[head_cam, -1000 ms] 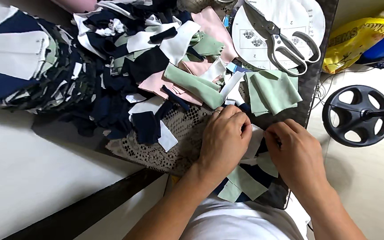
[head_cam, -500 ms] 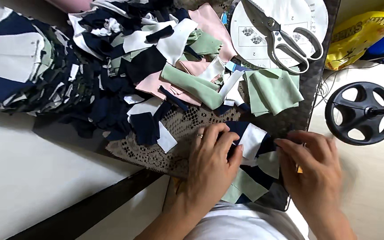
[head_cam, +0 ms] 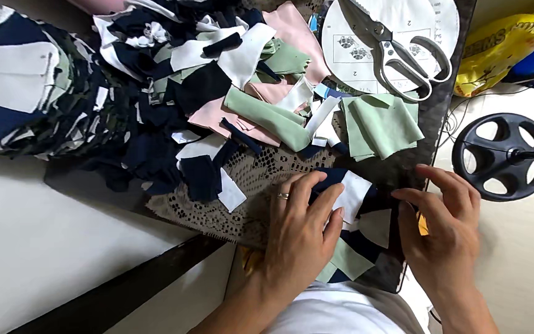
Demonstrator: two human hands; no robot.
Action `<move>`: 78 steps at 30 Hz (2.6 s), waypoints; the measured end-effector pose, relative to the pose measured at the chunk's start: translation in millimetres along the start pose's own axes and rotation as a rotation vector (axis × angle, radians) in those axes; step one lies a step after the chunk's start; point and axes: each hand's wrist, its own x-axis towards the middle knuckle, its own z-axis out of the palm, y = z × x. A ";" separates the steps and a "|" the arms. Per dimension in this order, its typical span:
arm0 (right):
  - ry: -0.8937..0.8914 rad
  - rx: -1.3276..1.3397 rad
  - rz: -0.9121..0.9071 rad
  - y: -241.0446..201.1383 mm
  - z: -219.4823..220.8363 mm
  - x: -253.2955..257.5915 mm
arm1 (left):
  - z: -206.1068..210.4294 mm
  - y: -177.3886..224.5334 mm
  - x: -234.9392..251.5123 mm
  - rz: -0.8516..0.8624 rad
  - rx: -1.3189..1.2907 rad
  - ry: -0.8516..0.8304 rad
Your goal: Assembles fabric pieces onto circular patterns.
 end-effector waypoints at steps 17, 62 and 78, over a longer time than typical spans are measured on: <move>-0.043 -0.010 0.046 0.8 10.9 6.8 | 14.6 16.3 -16.4 0.100 0.163 -0.141; -0.786 0.471 -0.157 -143.8 99.6 83.9 | -92.4 -129.4 -20.5 -0.545 -0.315 0.096; -0.828 1.221 0.542 -127.9 36.5 42.3 | -47.8 -37.5 -54.8 -0.056 -0.622 0.407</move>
